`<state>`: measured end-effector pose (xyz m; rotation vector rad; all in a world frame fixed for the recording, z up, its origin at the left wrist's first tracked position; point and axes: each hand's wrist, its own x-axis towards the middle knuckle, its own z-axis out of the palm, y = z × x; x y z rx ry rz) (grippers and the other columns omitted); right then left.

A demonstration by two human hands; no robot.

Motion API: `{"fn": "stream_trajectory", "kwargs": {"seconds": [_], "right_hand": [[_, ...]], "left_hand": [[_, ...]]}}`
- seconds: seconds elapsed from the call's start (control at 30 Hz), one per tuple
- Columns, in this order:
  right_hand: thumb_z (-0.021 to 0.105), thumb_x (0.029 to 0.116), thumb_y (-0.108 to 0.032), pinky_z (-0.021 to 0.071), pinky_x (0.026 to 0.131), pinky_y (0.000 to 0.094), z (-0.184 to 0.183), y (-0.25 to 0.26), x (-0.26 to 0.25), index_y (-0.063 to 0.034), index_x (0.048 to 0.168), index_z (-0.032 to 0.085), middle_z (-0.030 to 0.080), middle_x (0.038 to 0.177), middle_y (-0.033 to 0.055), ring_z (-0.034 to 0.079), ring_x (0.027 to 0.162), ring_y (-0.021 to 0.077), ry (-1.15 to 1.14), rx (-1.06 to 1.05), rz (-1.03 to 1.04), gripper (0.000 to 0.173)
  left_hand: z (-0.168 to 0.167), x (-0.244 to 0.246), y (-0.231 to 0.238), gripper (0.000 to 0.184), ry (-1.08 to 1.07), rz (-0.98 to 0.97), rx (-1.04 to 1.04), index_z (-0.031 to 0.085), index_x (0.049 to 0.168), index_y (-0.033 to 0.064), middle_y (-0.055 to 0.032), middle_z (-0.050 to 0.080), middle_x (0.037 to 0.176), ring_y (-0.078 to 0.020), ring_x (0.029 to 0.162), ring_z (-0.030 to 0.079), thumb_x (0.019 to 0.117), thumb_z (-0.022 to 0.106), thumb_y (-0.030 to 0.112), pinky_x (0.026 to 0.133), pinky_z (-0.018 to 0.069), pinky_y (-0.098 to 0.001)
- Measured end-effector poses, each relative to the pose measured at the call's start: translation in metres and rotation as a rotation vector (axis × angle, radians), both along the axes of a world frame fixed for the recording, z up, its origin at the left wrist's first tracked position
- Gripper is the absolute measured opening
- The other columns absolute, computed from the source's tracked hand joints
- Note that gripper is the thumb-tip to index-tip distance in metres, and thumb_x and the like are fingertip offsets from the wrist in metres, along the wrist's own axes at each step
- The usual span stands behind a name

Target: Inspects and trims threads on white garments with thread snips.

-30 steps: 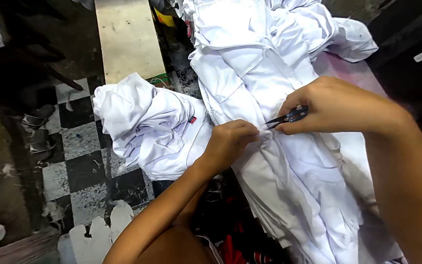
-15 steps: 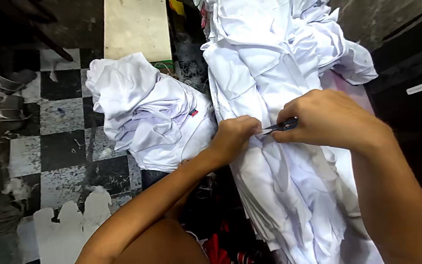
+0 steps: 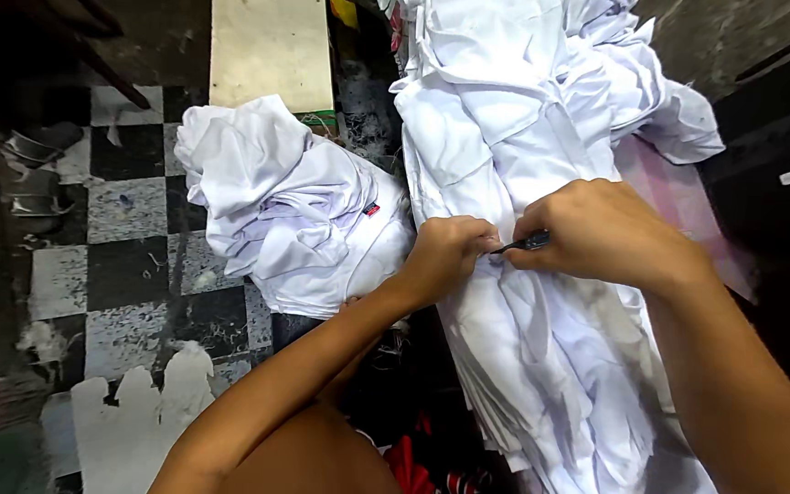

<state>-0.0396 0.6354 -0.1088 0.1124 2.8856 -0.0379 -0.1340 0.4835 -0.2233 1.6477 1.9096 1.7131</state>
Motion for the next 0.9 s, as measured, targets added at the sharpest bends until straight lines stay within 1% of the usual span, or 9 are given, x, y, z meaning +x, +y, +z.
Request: {"fn": "stream_trajectory", "kwargs": {"seconds": [0.1,0.2,0.27,0.37,0.5,0.57,0.67,0.77,0.9], "right_hand": [[0.079,0.0859,-0.034,0.0393,0.049,0.0453,-0.001,0.002,0.004,-0.0168,0.068,0.068,0.059,0.061,0.0008,0.061,0.058,0.0237,0.024,0.000,0.025,0.027],[0.079,0.0827,-0.040,0.0376,0.049,0.0440,-0.002,0.005,0.008,-0.0181,0.066,0.065,0.056,0.059,-0.0007,0.058,0.056,0.0212,0.030,-0.012,0.013,0.031],[0.079,0.0807,-0.042,0.0371,0.048,0.0436,-0.001,0.009,0.012,-0.0183,0.065,0.065,0.055,0.059,-0.0017,0.057,0.055,0.0201,0.047,-0.029,0.001,0.032],[0.077,0.0801,-0.045,0.0376,0.048,0.0436,0.002,0.011,0.017,-0.0191,0.068,0.067,0.057,0.059,-0.0027,0.058,0.056,0.0195,0.061,-0.039,-0.019,0.031],[0.076,0.0786,-0.045,0.0373,0.047,0.0424,0.009,0.007,0.023,-0.0199,0.067,0.067,0.056,0.059,-0.0041,0.056,0.054,0.0179,0.099,-0.050,-0.040,0.029],[0.075,0.0788,-0.045,0.0366,0.046,0.0414,0.010,0.004,0.024,-0.0202,0.067,0.067,0.055,0.059,-0.0049,0.056,0.053,0.0170,0.115,-0.048,-0.029,0.028],[0.076,0.0795,-0.045,0.0369,0.046,0.0420,0.008,-0.001,0.022,-0.0189,0.068,0.068,0.055,0.059,-0.0037,0.056,0.054,0.0186,0.113,-0.035,-0.014,0.030],[0.077,0.0803,-0.044,0.0362,0.045,0.0421,0.004,-0.006,0.019,-0.0171,0.066,0.065,0.054,0.058,-0.0015,0.056,0.053,0.0208,0.087,0.016,-0.015,0.033],[0.078,0.0811,-0.040,0.0371,0.046,0.0443,0.002,-0.012,0.017,-0.0141,0.066,0.065,0.056,0.060,0.0017,0.058,0.053,0.0245,0.085,0.070,-0.030,0.033]], "left_hand": [[0.000,-0.003,0.000,0.010,-0.012,-0.026,-0.008,0.075,0.088,-0.0028,-0.0128,0.073,0.081,-0.0157,0.075,0.071,0.0920,0.066,-0.002,0.072,0.0559,-0.0280],[0.000,-0.015,-0.003,0.012,-0.043,-0.145,-0.013,0.076,0.092,-0.0045,-0.0144,0.075,0.090,-0.0165,0.086,0.073,0.0939,0.065,-0.002,0.082,0.0573,-0.0283],[-0.001,-0.021,-0.005,0.010,-0.050,-0.223,-0.026,0.076,0.095,-0.0049,-0.0158,0.075,0.099,-0.0172,0.093,0.073,0.0930,0.067,-0.001,0.088,0.0575,-0.0284],[-0.005,-0.019,-0.004,0.011,-0.047,-0.237,-0.023,0.077,0.097,-0.0039,-0.0167,0.073,0.102,-0.0163,0.093,0.071,0.0876,0.076,0.002,0.086,0.0569,-0.0255],[-0.006,-0.010,-0.002,0.003,-0.066,-0.138,0.033,0.078,0.086,-0.0022,-0.0157,0.074,0.095,-0.0158,0.089,0.071,0.0830,0.078,-0.001,0.081,0.0568,-0.0248],[-0.002,-0.008,-0.003,0.001,-0.064,-0.120,0.015,0.077,0.083,-0.0021,-0.0140,0.073,0.093,-0.0138,0.085,0.070,0.0835,0.077,-0.002,0.078,0.0570,-0.0237],[0.000,-0.008,-0.005,0.002,-0.088,-0.125,-0.012,0.076,0.085,-0.0026,-0.0127,0.074,0.091,-0.0124,0.081,0.070,0.0862,0.074,-0.003,0.076,0.0575,-0.0234],[0.000,-0.008,-0.005,0.005,-0.077,-0.114,-0.040,0.075,0.088,-0.0032,-0.0126,0.073,0.091,-0.0127,0.080,0.070,0.0890,0.070,-0.003,0.076,0.0577,-0.0246],[-0.001,-0.007,-0.004,0.008,-0.027,-0.105,-0.044,0.073,0.088,-0.0031,-0.0127,0.072,0.090,-0.0150,0.080,0.070,0.0918,0.066,-0.002,0.075,0.0576,-0.0279]]}}
